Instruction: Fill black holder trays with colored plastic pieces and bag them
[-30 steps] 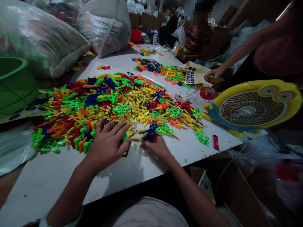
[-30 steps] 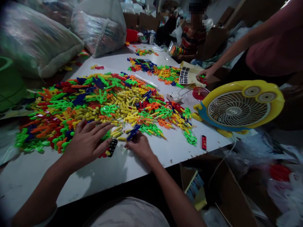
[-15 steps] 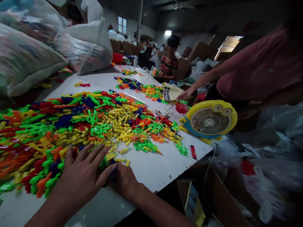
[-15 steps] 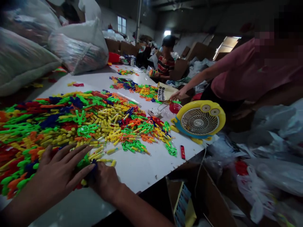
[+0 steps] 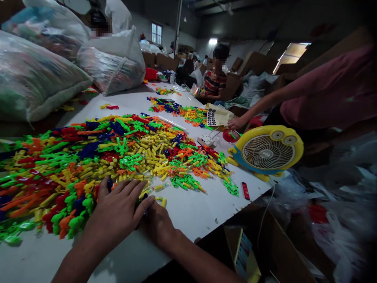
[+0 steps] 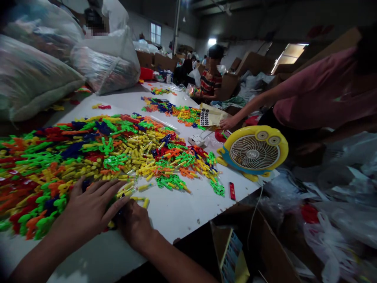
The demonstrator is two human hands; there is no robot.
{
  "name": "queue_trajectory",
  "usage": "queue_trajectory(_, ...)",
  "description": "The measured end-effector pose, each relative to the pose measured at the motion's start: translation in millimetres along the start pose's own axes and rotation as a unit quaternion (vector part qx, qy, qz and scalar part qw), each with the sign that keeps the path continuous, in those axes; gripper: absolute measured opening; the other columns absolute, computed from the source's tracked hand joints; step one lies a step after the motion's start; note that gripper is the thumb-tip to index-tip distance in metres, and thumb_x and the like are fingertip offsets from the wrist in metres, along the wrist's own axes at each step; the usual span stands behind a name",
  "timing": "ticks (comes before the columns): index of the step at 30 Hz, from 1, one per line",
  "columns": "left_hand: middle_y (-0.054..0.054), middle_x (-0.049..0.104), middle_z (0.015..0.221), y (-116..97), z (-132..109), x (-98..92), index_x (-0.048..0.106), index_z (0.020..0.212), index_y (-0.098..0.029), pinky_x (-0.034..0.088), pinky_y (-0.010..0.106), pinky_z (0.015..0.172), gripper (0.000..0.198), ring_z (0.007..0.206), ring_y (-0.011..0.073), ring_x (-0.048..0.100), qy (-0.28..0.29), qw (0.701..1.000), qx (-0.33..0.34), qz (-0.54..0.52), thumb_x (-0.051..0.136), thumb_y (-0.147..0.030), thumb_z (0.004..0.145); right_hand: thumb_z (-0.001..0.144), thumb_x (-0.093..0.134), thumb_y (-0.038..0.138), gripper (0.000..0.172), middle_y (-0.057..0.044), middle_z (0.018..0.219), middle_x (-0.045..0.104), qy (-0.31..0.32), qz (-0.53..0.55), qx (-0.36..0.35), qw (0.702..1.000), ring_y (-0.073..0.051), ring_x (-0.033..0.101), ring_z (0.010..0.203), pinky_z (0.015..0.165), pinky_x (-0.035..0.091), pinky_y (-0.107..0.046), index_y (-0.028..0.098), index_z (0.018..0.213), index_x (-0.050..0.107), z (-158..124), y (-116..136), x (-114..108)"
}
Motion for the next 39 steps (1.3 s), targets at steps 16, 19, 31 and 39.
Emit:
queue_trajectory(16, 0.009, 0.068, 0.122, -4.5, -5.2, -11.8, 0.062, 0.123, -0.02, 0.017, 0.063, 0.112, 0.041, 0.113, 0.0314, 0.059, 0.005, 1.0, -0.002, 0.018, 0.038, -0.036, 0.095, 0.088, 0.044, 0.011, 0.025, -0.005, 0.096, 0.066, -0.002, 0.101, -0.003, 0.995, -0.017, 0.061, 0.089, 0.08, 0.05, -0.029, 0.021, 0.101, 0.062, -6.9, -13.7, -45.4)
queue_trajectory(19, 0.008, 0.068, 0.122, -3.7, -5.8, -11.0, 0.063, 0.122, -0.022, 0.015, 0.062, 0.113, 0.04, 0.113, 0.0296, 0.06, 0.015, 1.0, -0.005, 0.01, 0.037, -0.036, 0.095, 0.087, 0.046, 0.012, 0.025, -0.006, 0.096, 0.066, -0.078, 0.052, 0.055, 0.994, -0.018, 0.061, 0.091, 0.082, 0.049, -0.031, 0.02, 0.101, 0.066, -1.7, -46.4, -93.2)
queue_trajectory(31, 0.007, 0.068, 0.122, -1.7, -5.5, -9.3, 0.062, 0.124, -0.025, 0.014, 0.062, 0.113, 0.041, 0.113, 0.0282, 0.059, 0.019, 1.0, -0.016, -0.001, 0.035, -0.037, 0.095, 0.088, 0.05, 0.022, 0.027, -0.013, 0.106, 0.06, -0.13, -0.214, 0.183, 0.951, -0.026, 0.054, 0.102, 0.088, 0.044, -0.039, 0.016, 0.111, 0.062, 0.4, -106.0, -143.3)
queue_trajectory(39, 0.008, 0.068, 0.121, 0.0, -4.9, -7.7, 0.062, 0.124, -0.024, 0.013, 0.061, 0.114, 0.042, 0.114, 0.0284, 0.059, 0.018, 1.0, -0.011, -0.008, 0.035, -0.037, 0.095, 0.08, 0.061, 0.025, 0.022, -0.006, 0.09, 0.064, 0.029, -0.24, 0.242, 0.94, -0.02, 0.058, 0.082, 0.069, 0.04, -0.03, 0.018, 0.1, 0.063, -29.5, -134.1, -168.5)
Point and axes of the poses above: each hand's wrist, its own z-axis towards the middle knuckle, its own x-axis out of the palm, y = z × x, the point moved 8 cm from there along z, towards the middle knuckle
